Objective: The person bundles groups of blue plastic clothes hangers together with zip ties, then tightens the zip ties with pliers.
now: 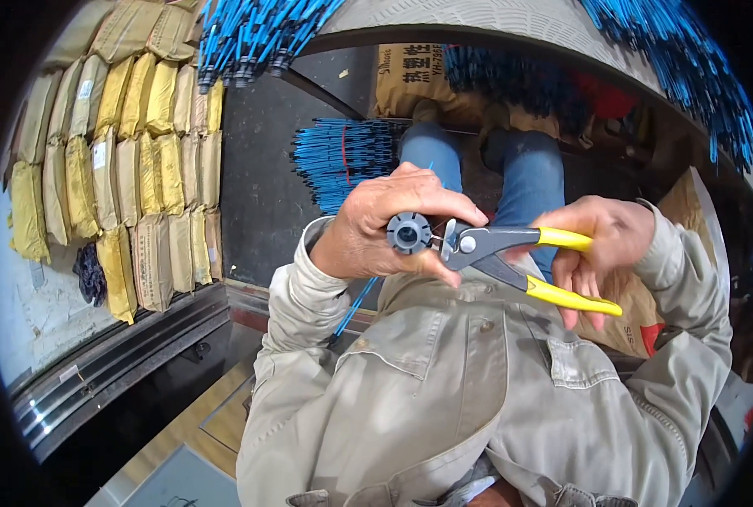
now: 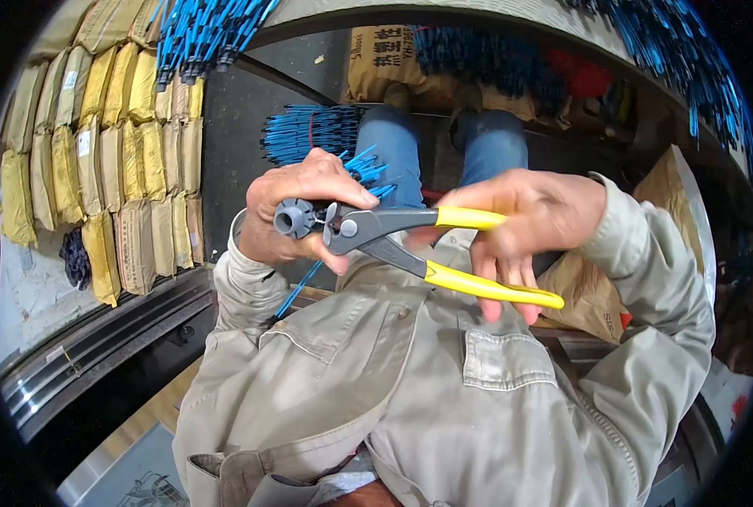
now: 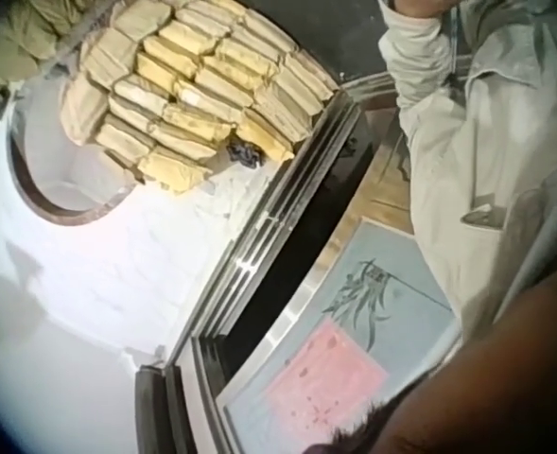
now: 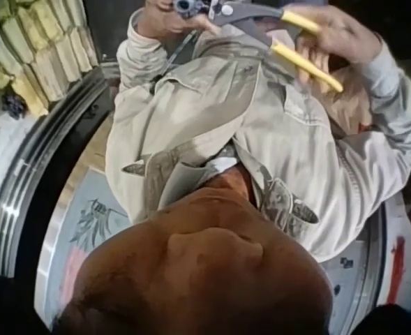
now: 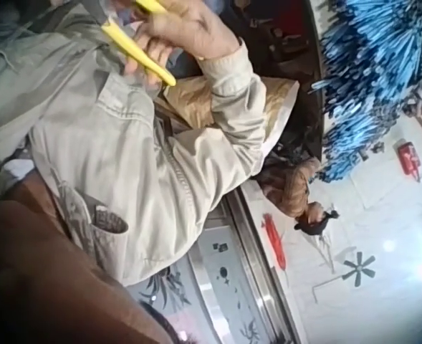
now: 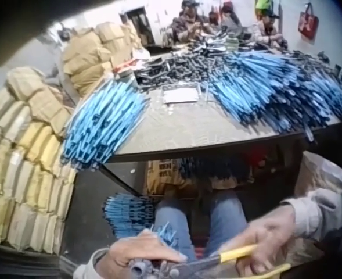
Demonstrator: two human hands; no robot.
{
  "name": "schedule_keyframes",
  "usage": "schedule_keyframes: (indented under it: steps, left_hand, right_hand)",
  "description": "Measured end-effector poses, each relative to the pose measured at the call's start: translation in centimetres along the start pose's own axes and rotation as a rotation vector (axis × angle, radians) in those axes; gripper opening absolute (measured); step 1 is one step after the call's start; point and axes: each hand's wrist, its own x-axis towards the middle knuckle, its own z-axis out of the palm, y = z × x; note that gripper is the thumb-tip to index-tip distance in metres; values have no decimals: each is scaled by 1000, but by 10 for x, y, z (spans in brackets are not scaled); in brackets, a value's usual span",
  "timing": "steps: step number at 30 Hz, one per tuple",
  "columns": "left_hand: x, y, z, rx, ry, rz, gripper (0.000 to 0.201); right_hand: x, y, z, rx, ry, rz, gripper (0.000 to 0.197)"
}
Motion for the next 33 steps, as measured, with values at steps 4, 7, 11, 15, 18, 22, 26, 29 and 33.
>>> schedule_keyframes:
  steps: [4,7,11,15,18,22,26,29,33]
  left_hand:
    - [-2,-3,3,-17,118,-5,58]
    - [-2,-3,10,-24,187,6,59]
    - [1,1,5,-51,147,-59,59]
    - [4,0,1,-72,-3,-56,59]
    - [4,-5,2,-67,78,16,59]
    - [1,-5,5,-52,190,2,49]
    - [1,1,15,-132,300,-72,51]
    - [2,-1,22,-86,357,-33,52]
    - [0,-3,25,-41,439,-7,52]
  right_hand:
    - [4,3,18,-1260,368,-695,57]
    - [10,24,26,-1963,876,-695,53]
    - [-7,11,4,-1314,286,-559,59]
    - [-11,14,2,-950,239,-511,55]
    - [-5,6,-4,-631,151,-476,50]
    - [6,16,17,-1463,567,-443,48]
    - [18,28,15,-2032,1048,-465,47]
    - [22,20,16,-2134,1207,-526,44]
    - [27,9,14,-2263,1271,-593,35]
